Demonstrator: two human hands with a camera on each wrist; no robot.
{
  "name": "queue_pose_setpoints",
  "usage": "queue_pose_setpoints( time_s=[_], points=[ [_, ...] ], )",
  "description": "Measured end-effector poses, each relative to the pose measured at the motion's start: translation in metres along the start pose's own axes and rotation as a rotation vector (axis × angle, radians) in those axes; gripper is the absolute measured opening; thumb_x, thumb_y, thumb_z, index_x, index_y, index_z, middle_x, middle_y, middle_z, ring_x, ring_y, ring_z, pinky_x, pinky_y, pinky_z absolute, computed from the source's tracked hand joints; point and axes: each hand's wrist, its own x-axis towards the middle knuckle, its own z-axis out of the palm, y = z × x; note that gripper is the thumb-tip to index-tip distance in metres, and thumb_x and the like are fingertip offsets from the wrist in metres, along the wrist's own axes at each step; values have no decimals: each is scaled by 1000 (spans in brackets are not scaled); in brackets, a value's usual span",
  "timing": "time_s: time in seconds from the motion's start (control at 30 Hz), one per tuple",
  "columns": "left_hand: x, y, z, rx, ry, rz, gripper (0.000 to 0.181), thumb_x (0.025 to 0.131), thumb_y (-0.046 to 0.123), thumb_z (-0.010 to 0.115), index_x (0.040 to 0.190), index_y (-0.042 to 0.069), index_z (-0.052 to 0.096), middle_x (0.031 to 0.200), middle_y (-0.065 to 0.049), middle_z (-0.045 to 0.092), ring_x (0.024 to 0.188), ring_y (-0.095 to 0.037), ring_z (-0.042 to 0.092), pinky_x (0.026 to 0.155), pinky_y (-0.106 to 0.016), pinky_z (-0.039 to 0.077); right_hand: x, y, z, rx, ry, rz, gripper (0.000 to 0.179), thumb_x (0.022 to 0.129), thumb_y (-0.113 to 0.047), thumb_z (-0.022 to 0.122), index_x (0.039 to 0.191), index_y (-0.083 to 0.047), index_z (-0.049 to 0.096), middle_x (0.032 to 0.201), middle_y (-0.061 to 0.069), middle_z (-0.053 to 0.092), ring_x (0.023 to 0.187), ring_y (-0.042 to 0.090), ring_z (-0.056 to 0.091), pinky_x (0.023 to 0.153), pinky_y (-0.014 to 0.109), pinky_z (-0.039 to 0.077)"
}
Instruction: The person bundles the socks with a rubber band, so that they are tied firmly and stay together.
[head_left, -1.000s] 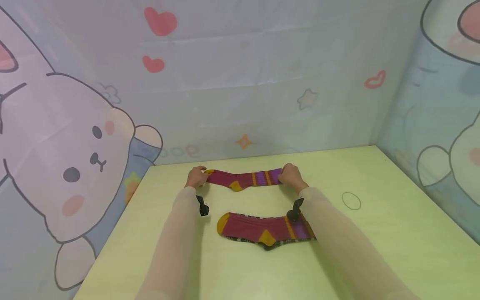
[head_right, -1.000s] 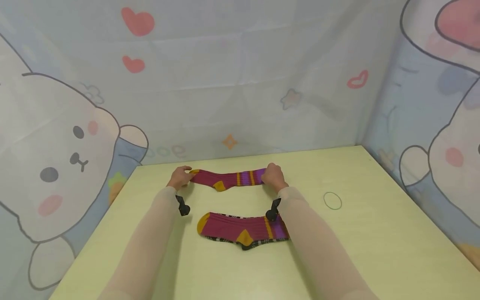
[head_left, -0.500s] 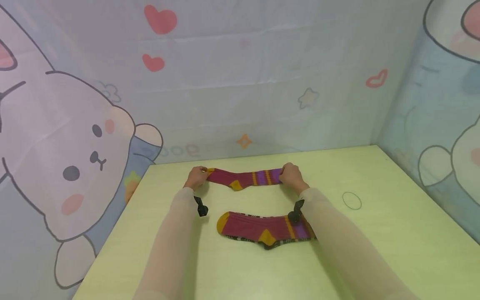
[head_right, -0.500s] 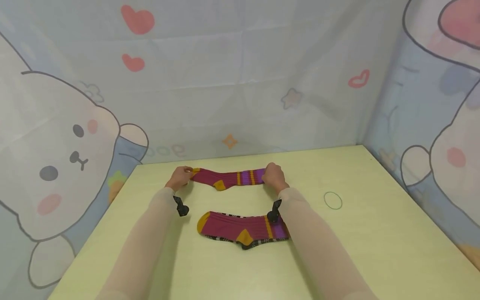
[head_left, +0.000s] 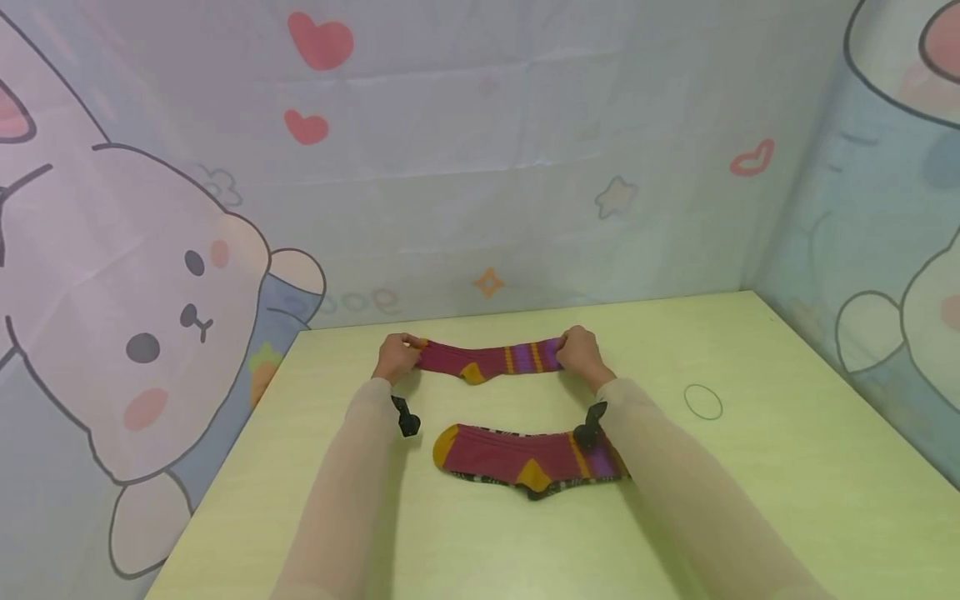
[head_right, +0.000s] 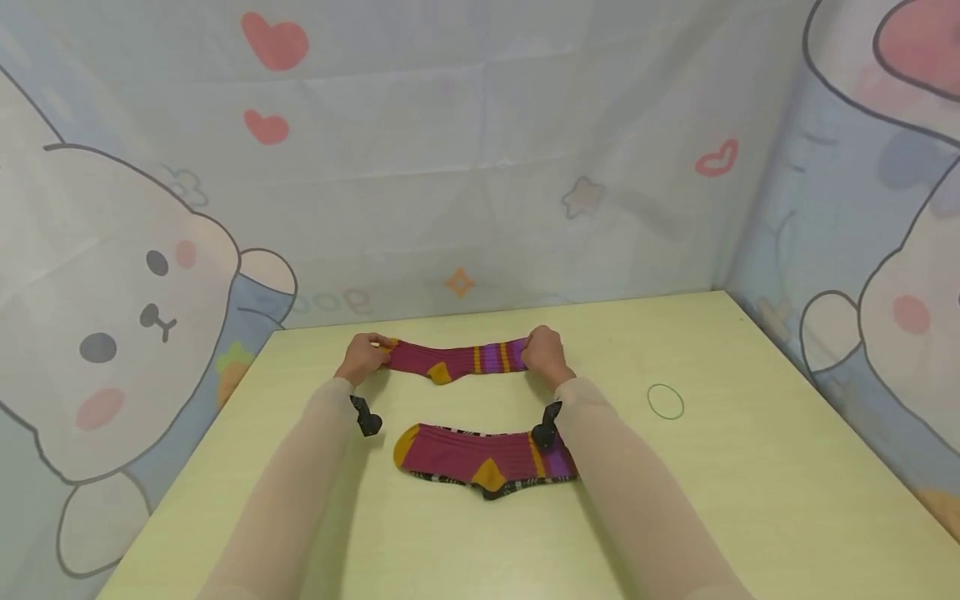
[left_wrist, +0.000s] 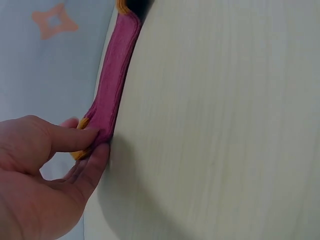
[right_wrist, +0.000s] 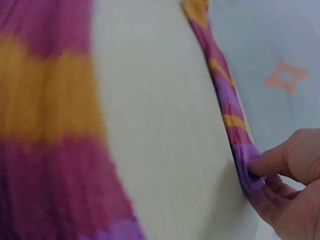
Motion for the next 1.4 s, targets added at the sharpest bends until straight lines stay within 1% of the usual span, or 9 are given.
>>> queue_pose_setpoints(
  time_s=[0.3,0.57,0.7,0.8,0.93,1.03,1.1,1.27,1.4],
  points=[
    [0,0,-7,-172,-64,-11,36,92,-11,61,128,-4,65,140,-23,50,111,-32,59,94,-40,51,3,5,-7,263,-20,194,34,79,8,61,110,5,74,126,26,63,72,20,47,53,25,39],
    [1,-1,-8,-171,-76,-18,39,93,-7,63,131,-3,63,137,-22,55,113,-30,60,93,-36,52,0,-1,-10,496,-13,279,34,81,10,66,115,7,71,132,21,61,117,29,55,68,24,49],
    [0,-2,-5,-200,-75,-12,40,92,-9,63,132,-5,61,137,-24,52,112,-32,60,92,-37,53,-4,0,-12,527,-39,299,40,82,10,66,121,5,69,140,19,55,129,32,50,77,25,48],
    [-2,-1,-2,-223,-79,-11,43,92,-10,63,135,-5,58,139,-24,50,115,-33,59,94,-38,52,-4,2,-15,535,-77,288,44,83,10,65,126,4,66,148,21,48,124,30,50,77,26,47],
    [-7,4,1,-263,-71,-17,46,92,-10,63,137,-4,56,140,-23,49,118,-32,57,96,-38,51,-2,6,-20,522,-121,269,44,83,8,64,127,4,66,142,21,51,87,19,52,64,24,44],
    [-10,8,2,-299,-64,-24,45,92,-10,64,136,-5,57,138,-23,50,116,-32,58,95,-37,51,-1,10,-24,514,-140,267,45,82,8,64,126,3,66,120,18,61,60,11,37,52,23,36],
    [-13,10,2,-317,-66,-20,45,92,-10,64,136,-6,56,136,-24,50,114,-33,59,94,-37,52,-3,11,-27,527,-156,263,46,82,9,63,128,4,65,113,16,59,55,10,29,50,24,32],
    [-20,15,2,-327,-88,5,45,91,-9,65,135,-7,56,133,-25,51,110,-32,61,92,-36,53,-13,14,-37,535,-219,215,50,85,9,60,134,8,58,138,24,49,85,18,49,72,26,48],
    [-28,21,2,-337,-118,26,45,91,-9,66,134,-7,57,133,-25,52,111,-33,61,92,-36,53,-20,15,-43,499,-238,167,49,86,7,57,135,10,55,144,30,43,99,26,52,80,31,48]
  ],
)
